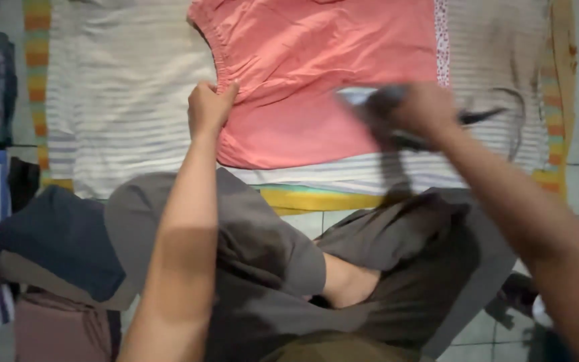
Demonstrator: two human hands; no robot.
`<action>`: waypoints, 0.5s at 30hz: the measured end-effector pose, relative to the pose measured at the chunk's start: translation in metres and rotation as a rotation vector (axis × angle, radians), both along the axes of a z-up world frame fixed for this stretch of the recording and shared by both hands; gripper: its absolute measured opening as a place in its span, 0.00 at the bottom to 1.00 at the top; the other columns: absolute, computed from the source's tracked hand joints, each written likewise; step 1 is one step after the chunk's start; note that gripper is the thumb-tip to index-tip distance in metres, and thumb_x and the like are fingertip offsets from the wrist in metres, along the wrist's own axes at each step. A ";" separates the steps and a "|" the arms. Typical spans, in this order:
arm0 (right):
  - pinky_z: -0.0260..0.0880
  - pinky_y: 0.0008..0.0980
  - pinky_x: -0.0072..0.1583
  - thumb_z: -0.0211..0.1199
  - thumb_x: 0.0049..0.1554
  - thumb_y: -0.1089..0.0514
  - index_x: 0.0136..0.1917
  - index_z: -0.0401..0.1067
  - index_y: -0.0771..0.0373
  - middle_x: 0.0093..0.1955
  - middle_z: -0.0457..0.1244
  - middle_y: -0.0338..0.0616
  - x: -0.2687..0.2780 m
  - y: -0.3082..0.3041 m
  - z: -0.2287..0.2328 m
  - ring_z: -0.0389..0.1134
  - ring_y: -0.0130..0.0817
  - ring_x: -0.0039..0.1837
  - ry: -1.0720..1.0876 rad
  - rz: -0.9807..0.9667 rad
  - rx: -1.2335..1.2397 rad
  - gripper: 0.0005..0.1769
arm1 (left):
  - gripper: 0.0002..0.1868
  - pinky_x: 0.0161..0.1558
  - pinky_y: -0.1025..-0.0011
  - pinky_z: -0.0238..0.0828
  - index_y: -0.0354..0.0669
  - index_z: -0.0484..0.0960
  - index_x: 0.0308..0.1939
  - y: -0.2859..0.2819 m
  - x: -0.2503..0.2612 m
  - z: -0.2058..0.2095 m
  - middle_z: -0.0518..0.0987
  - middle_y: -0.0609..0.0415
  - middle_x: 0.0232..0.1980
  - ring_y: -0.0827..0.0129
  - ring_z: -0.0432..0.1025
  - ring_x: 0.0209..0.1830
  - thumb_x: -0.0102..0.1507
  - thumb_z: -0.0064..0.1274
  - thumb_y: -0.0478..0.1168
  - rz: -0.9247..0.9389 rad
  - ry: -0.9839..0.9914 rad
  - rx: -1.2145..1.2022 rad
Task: Ironing and folding a pair of pink shorts on a cloth spread on the floor.
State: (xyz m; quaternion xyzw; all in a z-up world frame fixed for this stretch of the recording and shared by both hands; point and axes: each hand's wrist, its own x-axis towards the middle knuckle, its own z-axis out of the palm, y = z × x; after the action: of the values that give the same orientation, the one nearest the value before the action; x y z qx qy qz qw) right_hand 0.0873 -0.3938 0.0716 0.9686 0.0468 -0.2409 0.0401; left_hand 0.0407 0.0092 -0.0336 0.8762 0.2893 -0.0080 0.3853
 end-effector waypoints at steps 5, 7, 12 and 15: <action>0.72 0.57 0.52 0.67 0.53 0.47 0.52 0.82 0.59 0.48 0.70 0.62 0.063 -0.131 -0.022 0.71 0.63 0.50 -0.374 -0.140 -0.014 0.17 | 0.19 0.48 0.52 0.71 0.43 0.82 0.39 0.010 0.035 -0.037 0.84 0.44 0.42 0.47 0.78 0.46 0.53 0.67 0.51 0.095 0.090 -0.032; 0.72 0.56 0.53 0.68 0.48 0.46 0.53 0.82 0.56 0.47 0.70 0.62 0.062 -0.119 -0.020 0.72 0.62 0.50 -0.292 0.008 -0.035 0.21 | 0.16 0.47 0.50 0.72 0.41 0.79 0.42 0.000 0.035 -0.057 0.84 0.41 0.42 0.44 0.78 0.46 0.59 0.62 0.48 0.115 -0.004 0.055; 0.73 0.56 0.51 0.64 0.51 0.45 0.54 0.82 0.50 0.45 0.71 0.58 0.053 -0.023 -0.039 0.72 0.61 0.47 -0.286 0.148 -0.041 0.19 | 0.13 0.40 0.41 0.70 0.44 0.69 0.57 -0.023 0.029 -0.025 0.81 0.33 0.44 0.38 0.78 0.41 0.69 0.45 0.36 0.155 -0.064 0.213; 0.73 0.56 0.47 0.67 0.46 0.42 0.50 0.80 0.53 0.42 0.71 0.56 0.047 0.063 -0.016 0.73 0.59 0.44 -0.211 0.300 0.014 0.22 | 0.12 0.42 0.43 0.72 0.45 0.63 0.60 -0.019 0.032 0.000 0.79 0.31 0.46 0.36 0.78 0.42 0.75 0.40 0.44 0.103 -0.024 0.188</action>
State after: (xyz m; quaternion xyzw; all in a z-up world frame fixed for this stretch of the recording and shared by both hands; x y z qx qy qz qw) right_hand 0.1344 -0.3312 0.0559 0.9709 0.1878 -0.1291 0.0733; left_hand 0.0725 -0.0097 -0.0340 0.8926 0.3287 0.0492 0.3047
